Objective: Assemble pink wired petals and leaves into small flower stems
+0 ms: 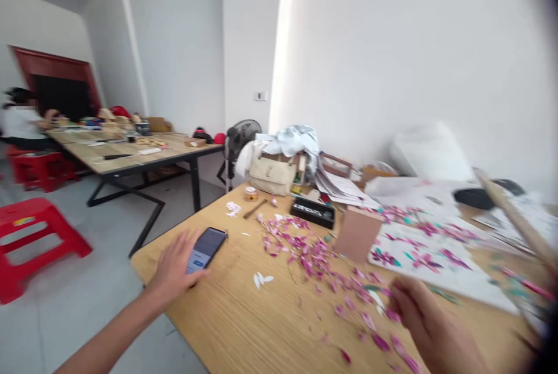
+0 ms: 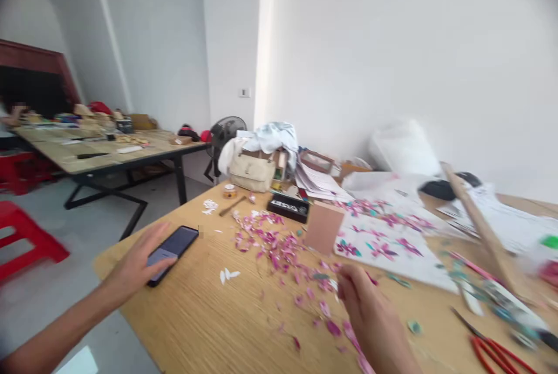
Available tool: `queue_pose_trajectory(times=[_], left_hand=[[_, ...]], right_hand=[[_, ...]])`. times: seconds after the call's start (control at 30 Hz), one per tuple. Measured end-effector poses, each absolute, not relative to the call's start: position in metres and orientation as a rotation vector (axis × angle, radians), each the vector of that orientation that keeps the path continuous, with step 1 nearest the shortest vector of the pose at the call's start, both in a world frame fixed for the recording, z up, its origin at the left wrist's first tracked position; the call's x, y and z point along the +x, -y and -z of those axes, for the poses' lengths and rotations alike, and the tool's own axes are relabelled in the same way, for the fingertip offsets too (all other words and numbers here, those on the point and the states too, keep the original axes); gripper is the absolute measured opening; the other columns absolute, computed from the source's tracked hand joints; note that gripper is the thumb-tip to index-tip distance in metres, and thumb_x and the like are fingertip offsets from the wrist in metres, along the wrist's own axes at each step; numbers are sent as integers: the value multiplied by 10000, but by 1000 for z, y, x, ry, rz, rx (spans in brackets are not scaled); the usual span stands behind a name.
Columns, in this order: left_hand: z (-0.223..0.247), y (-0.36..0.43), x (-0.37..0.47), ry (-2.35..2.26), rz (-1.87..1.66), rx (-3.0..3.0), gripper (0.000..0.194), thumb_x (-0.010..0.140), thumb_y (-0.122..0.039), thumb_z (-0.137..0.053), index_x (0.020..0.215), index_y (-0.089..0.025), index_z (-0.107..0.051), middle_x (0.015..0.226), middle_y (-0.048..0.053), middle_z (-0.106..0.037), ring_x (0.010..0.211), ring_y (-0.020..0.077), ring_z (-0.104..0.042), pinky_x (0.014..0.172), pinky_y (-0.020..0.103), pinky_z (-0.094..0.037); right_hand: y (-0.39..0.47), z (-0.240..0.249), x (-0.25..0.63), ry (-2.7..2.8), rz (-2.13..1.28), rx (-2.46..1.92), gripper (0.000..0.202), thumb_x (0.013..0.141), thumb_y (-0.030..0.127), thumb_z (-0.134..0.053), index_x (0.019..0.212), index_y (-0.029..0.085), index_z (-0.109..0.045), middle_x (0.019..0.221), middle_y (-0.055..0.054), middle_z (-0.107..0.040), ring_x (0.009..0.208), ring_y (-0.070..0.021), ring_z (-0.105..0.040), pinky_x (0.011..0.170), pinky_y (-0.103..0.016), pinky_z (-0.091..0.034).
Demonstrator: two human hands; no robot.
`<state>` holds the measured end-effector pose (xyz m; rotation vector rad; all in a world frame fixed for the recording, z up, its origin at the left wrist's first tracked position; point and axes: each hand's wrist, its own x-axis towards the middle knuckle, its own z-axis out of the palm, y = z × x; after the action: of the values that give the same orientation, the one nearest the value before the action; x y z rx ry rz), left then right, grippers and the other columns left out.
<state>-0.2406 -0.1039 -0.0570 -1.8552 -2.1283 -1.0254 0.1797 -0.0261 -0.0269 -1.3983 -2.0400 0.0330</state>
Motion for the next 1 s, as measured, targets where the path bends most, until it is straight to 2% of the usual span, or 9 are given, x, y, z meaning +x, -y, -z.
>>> queue_pose_trajectory(times=[0.03,0.07,0.13,0.27,0.47,0.63,0.73,0.87,1.0], left_hand=[[41,99,-228,2085,1113,-1947,553,713,-326,-565,1222,-155,-431,1286,130,-455,1186,289,-412,965,471,-349],[23,94,-210,2060,1231,-2059,471,766,-338,-513,1201,-168,-452,1235,109,-507,1117,248,-485,925,409,-406],[-13,82,-161,2006,1481,-2345,311,825,-328,-432,1074,-182,-547,1070,75,-608,897,174,-597,787,296,-487],[-55,44,-54,1572,1572,-2970,213,804,-231,-449,933,-168,-606,958,47,-628,821,135,-575,722,244,-469],[-35,-22,19,1527,1722,-3436,160,813,-245,-412,837,-133,-524,773,26,-558,695,113,-528,530,190,-414],[-19,-37,23,1393,1877,-3594,251,843,-342,-424,795,-119,-527,717,17,-536,689,98,-515,622,212,-399],[-15,-42,20,1441,2000,-3695,253,824,-363,-467,809,-118,-527,695,11,-529,644,88,-510,617,219,-401],[-12,-50,15,1561,2021,-3704,160,761,-268,-561,828,-123,-559,695,2,-544,625,79,-517,598,205,-406],[-15,-56,6,1692,1777,-3689,145,759,-213,-534,840,-128,-620,652,-7,-557,600,75,-526,568,192,-405]], right_hand=[[28,21,180,2060,-110,-1365,177,868,383,-331,779,275,-440,616,-22,-576,540,-190,-566,519,-300,-442],[30,14,179,2022,-131,-1363,179,874,363,-300,786,259,-416,602,-9,-560,515,-176,-544,509,-286,-423],[33,0,174,1995,-132,-1341,168,877,316,-285,767,243,-389,568,14,-535,477,-152,-511,494,-255,-387],[31,-17,169,2036,-74,-1302,146,860,288,-309,764,229,-403,565,20,-543,457,-137,-496,465,-226,-329],[12,-17,179,2067,-44,-1315,169,860,286,-268,753,222,-381,541,21,-519,424,-135,-473,445,-218,-300],[-6,-21,179,2106,-65,-1430,151,860,251,-275,758,217,-381,552,7,-527,463,-153,-490,461,-223,-292],[-15,-21,175,2142,-64,-1479,147,857,234,-293,744,212,-384,551,-2,-531,485,-163,-496,459,-221,-270],[-23,-20,168,2175,-41,-1534,122,842,198,-317,752,202,-399,552,-7,-529,481,-163,-486,455,-218,-241],[-25,-22,164,2173,-57,-1600,112,842,172,-338,759,196,-410,553,-3,-518,485,-157,-484,457,-218,-222]])
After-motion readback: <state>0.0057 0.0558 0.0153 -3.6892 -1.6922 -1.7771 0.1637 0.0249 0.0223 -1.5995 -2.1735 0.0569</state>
